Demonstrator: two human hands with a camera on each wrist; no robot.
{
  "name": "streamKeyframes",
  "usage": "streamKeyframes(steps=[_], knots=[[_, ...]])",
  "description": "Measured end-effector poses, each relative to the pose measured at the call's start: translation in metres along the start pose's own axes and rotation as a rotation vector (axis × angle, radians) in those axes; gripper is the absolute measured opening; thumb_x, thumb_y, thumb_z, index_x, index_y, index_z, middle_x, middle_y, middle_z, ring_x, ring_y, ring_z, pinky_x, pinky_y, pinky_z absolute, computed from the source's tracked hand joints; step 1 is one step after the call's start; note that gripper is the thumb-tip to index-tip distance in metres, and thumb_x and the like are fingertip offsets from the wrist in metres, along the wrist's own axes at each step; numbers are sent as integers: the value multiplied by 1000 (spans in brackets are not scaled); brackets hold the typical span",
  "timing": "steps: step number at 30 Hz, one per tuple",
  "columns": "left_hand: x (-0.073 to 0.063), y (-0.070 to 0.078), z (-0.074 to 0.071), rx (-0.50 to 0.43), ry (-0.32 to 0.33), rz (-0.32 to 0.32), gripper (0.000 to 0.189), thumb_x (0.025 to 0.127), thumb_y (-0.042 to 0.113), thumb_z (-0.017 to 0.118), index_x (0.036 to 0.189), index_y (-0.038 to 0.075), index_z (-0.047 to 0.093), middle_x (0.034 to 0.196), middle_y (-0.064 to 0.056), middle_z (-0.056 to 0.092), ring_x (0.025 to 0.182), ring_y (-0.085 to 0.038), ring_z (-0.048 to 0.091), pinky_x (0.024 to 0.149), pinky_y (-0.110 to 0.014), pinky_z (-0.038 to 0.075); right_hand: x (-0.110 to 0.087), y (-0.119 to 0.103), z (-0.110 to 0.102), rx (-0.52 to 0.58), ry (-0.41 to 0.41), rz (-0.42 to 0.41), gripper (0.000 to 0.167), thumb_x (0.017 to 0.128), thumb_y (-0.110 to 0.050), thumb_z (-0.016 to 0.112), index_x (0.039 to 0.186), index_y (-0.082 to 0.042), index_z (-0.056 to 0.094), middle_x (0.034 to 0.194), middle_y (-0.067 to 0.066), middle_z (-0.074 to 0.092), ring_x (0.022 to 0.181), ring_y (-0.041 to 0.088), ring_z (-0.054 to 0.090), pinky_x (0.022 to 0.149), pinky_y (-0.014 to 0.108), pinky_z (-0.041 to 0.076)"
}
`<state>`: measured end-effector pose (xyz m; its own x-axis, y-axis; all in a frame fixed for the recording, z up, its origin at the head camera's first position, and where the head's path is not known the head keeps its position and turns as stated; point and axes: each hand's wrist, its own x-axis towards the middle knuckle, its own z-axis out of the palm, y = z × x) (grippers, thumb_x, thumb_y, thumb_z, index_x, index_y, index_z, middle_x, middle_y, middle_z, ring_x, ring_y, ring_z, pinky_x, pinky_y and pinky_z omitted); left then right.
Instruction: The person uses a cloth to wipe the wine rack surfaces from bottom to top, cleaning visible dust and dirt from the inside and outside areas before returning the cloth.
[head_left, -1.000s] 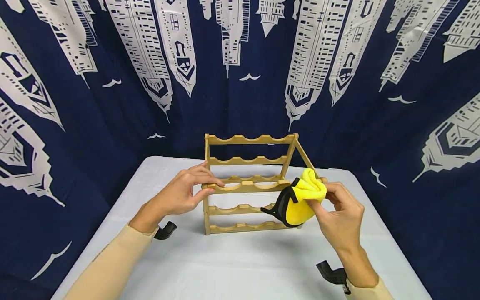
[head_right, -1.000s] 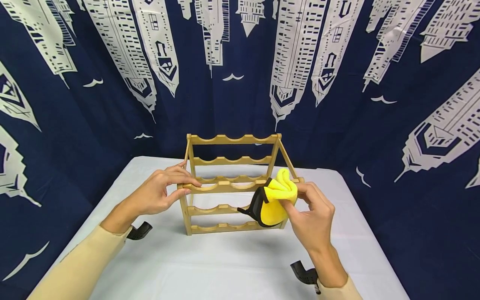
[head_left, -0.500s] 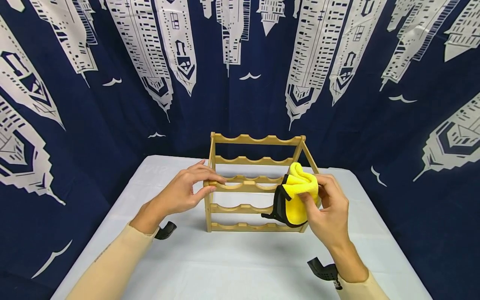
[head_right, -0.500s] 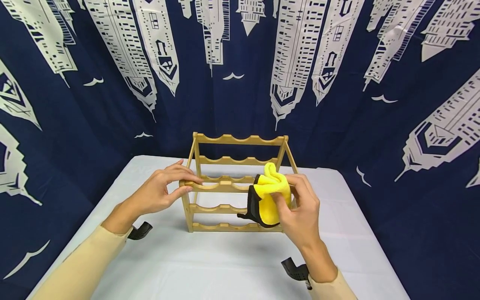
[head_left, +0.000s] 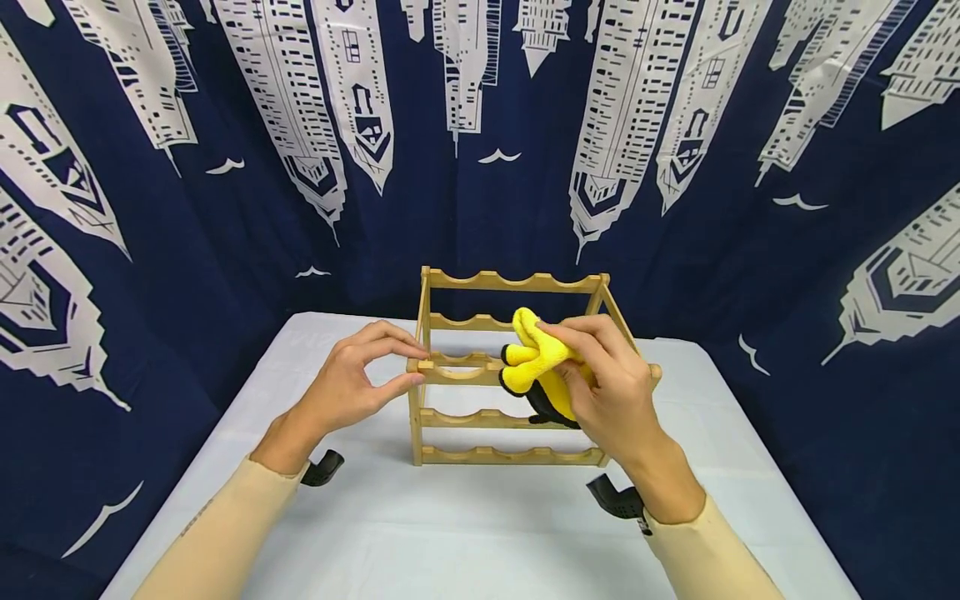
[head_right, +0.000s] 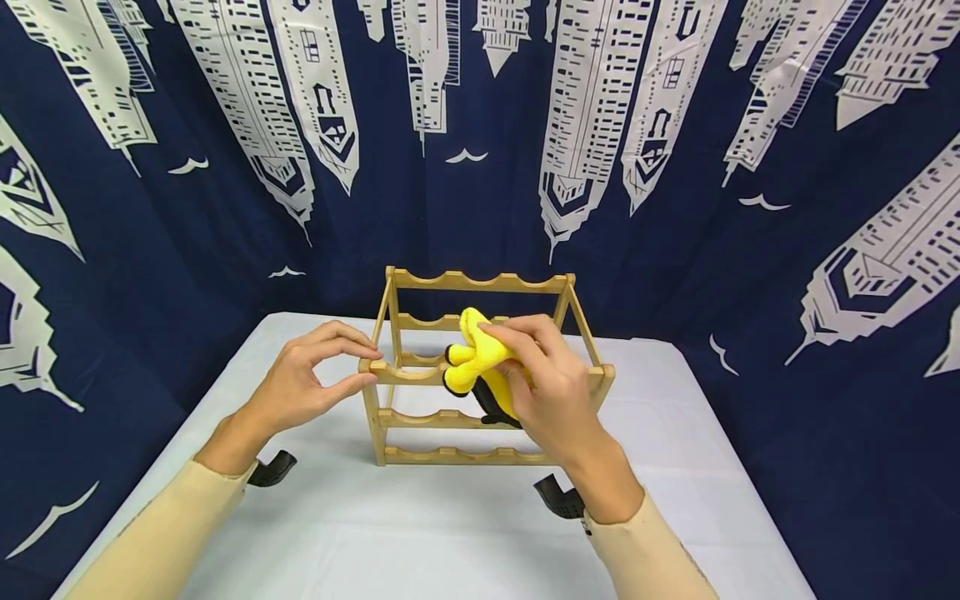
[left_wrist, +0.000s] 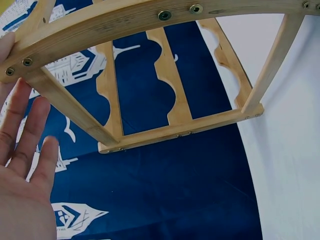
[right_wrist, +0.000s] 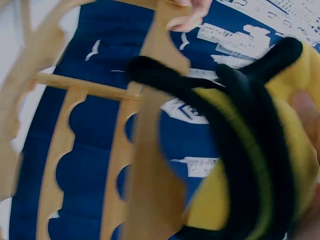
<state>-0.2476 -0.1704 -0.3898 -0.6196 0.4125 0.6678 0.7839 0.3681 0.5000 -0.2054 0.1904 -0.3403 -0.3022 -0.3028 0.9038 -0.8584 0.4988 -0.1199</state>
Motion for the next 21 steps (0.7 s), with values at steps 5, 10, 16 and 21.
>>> streamKeyframes(steps=[5, 10, 16, 21], knots=[[-1, -2, -2, -32, -12, -21, 30, 100, 3, 92, 127, 16, 90, 126, 4, 78, 121, -15, 74, 106, -20, 59, 27, -6, 12, 72, -180, -97, 42, 97, 6, 86, 138, 0, 80, 125, 18, 80, 110, 31, 80, 107, 17, 65], [-4, -6, -4, -70, -12, -50, 29, 103, 0, 87, 126, 17, 88, 125, 1, 79, 123, -21, 77, 113, -19, 62, 46, -13, 38, 73, -380, -96, 46, 98, -11, 90, 140, -3, 74, 132, 11, 82, 121, 27, 79, 109, 37, 70], [-7, -10, -6, -134, -7, -86, 21, 103, -4, 84, 114, 13, 82, 121, -11, 80, 120, -11, 78, 111, -24, 66, 51, -13, 76, 25, -549, -55, 38, 101, -19, 89, 134, -5, 76, 128, 8, 84, 114, 25, 79, 104, 35, 70], [-9, -9, -8, -120, -16, -82, 26, 103, -4, 85, 120, 15, 82, 123, -4, 80, 120, -9, 77, 106, -30, 70, 42, -11, 93, -49, -596, -22, 32, 108, -25, 84, 133, -7, 77, 129, 6, 85, 117, 25, 82, 105, 38, 71]])
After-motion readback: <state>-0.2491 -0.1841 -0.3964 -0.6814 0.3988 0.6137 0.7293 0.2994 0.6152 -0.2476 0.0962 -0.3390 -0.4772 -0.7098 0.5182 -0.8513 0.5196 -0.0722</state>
